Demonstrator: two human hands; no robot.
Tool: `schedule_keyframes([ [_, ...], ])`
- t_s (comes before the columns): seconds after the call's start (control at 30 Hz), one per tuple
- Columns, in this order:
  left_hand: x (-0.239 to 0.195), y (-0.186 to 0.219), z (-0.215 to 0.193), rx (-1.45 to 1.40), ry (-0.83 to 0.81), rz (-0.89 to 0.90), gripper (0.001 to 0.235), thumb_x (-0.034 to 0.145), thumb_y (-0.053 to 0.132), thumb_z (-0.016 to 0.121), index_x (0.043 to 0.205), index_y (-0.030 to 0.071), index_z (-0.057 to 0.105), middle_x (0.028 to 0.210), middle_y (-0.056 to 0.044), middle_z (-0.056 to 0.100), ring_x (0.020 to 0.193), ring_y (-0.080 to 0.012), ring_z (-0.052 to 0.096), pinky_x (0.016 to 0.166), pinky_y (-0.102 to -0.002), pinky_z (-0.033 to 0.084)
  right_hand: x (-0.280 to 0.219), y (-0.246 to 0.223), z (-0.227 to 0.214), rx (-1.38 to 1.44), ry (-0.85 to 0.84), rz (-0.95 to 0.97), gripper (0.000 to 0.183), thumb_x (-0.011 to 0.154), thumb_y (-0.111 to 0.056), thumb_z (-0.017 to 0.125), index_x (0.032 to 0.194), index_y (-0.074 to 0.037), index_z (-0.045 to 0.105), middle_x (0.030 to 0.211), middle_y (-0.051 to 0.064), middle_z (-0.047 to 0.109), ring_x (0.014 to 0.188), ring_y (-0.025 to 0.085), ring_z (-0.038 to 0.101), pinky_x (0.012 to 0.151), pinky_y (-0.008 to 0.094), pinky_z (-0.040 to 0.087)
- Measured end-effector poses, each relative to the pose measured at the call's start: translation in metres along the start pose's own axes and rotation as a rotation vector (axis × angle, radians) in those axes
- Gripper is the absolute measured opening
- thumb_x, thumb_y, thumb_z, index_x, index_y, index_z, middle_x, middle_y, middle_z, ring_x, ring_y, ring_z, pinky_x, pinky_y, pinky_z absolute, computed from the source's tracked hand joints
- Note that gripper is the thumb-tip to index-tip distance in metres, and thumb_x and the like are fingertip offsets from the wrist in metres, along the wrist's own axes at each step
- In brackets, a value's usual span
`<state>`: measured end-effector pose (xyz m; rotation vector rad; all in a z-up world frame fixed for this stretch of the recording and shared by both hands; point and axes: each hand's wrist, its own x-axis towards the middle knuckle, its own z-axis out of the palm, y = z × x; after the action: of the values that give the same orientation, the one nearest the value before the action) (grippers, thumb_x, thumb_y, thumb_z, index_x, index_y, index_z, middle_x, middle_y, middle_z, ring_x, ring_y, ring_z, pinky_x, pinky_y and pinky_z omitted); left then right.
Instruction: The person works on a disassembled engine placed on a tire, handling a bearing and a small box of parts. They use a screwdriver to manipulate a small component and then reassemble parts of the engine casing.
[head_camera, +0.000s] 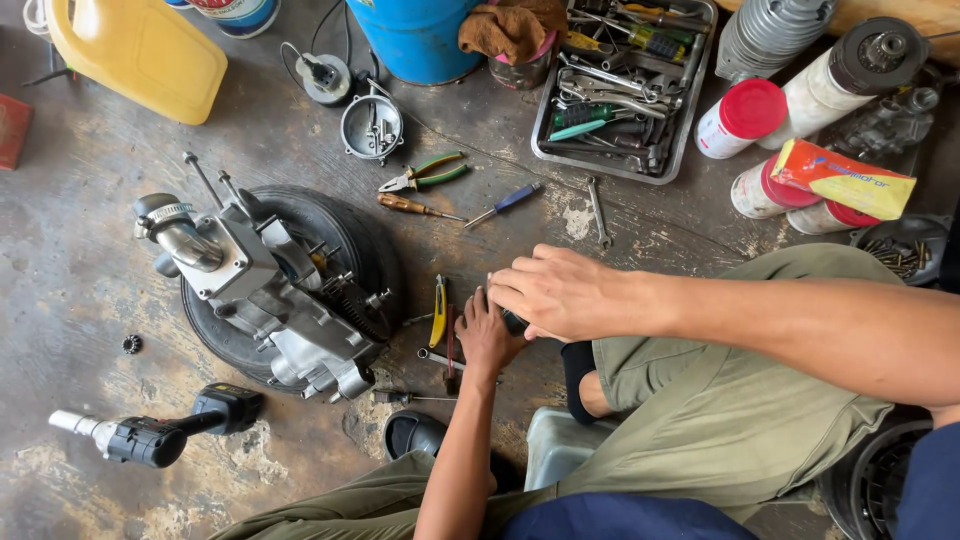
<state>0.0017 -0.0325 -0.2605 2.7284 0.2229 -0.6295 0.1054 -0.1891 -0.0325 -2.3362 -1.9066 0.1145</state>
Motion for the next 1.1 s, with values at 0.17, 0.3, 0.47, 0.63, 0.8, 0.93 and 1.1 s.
schedule_keyframes([
  [0.17, 0.033, -0.028, 0.064, 0.195, 0.109, 0.023, 0.108, 0.070, 0.047, 0.086, 0.157, 0.018, 0.029, 0.154, -0.010, 0.035, 0.143, -0.0298, 0.037, 0.113, -0.057, 0.038, 0.002, 0.003, 0.000, -0.051, -0.022, -0.008, 0.069, 0.073, -0.047, 0.084, 0.121, -0.005, 0.056, 0.106, 0.009, 0.061, 0.090, 0.026, 0.064, 0.078, 0.041, 0.049],
  [0.3, 0.045, -0.034, 0.061, 0.206, 0.062, 0.020, 0.118, 0.068, 0.041, 0.085, 0.162, 0.024, 0.016, 0.131, -0.003, 0.047, 0.126, -0.0295, 0.051, 0.104, -0.050, 0.046, 0.006, 0.012, -0.014, -0.007, -0.108, 0.067, 0.061, 0.083, -0.044, 0.080, 0.125, -0.005, 0.059, 0.106, 0.011, 0.066, 0.091, 0.025, 0.068, 0.081, 0.040, 0.051],
  [0.47, 0.024, -0.001, -0.010, 0.047, 0.036, 0.023, 0.119, 0.074, 0.032, 0.080, 0.167, 0.015, 0.008, 0.133, -0.013, 0.055, 0.126, -0.0380, 0.053, 0.103, -0.054, 0.047, -0.010, 0.045, -0.079, 0.023, 0.026, 0.170, 0.067, 0.082, -0.044, 0.081, 0.130, -0.004, 0.059, 0.102, 0.014, 0.067, 0.089, 0.030, 0.069, 0.080, 0.044, 0.053],
  [0.63, 0.029, 0.030, -0.053, -0.050, 0.263, 0.123, 0.122, 0.063, 0.029, 0.088, 0.163, 0.010, 0.022, 0.123, -0.016, 0.064, 0.101, -0.0386, 0.063, 0.083, -0.047, 0.053, -0.064, 0.094, -0.142, -0.035, 0.405, 0.258, 0.065, 0.075, -0.036, 0.094, 0.125, -0.007, 0.065, 0.080, 0.005, 0.062, 0.071, 0.022, 0.060, 0.072, 0.038, 0.049],
  [0.8, 0.046, 0.083, -0.104, -0.052, 0.512, 0.409, 0.118, 0.066, 0.036, 0.088, 0.160, 0.006, 0.026, 0.116, -0.014, 0.069, 0.097, -0.0375, 0.067, 0.078, -0.050, 0.051, -0.127, 0.113, -0.138, 0.210, 0.506, 0.508, 0.058, 0.075, -0.017, 0.097, 0.122, 0.003, 0.069, 0.102, 0.013, 0.070, 0.080, 0.024, 0.063, 0.071, 0.037, 0.049],
  [0.93, 0.061, 0.141, -0.141, -0.108, 0.450, 0.522, 0.119, 0.062, 0.029, 0.093, 0.160, 0.007, 0.027, 0.127, -0.014, 0.067, 0.111, -0.0341, 0.067, 0.090, -0.045, 0.050, -0.176, 0.119, -0.109, 0.241, 0.543, 0.598, 0.056, 0.075, -0.014, 0.093, 0.122, 0.003, 0.070, 0.118, 0.014, 0.074, 0.089, 0.026, 0.068, 0.082, 0.038, 0.053],
  [1.1, 0.074, 0.189, -0.150, -0.074, 0.425, 0.607, 0.127, 0.059, 0.033, 0.097, 0.161, 0.009, 0.025, 0.119, -0.011, 0.070, 0.105, -0.0313, 0.068, 0.094, -0.043, 0.050, -0.241, 0.125, -0.066, 0.249, 0.616, 0.917, 0.062, 0.078, -0.009, 0.091, 0.132, 0.007, 0.069, 0.112, 0.021, 0.074, 0.090, 0.033, 0.069, 0.076, 0.043, 0.055],
])
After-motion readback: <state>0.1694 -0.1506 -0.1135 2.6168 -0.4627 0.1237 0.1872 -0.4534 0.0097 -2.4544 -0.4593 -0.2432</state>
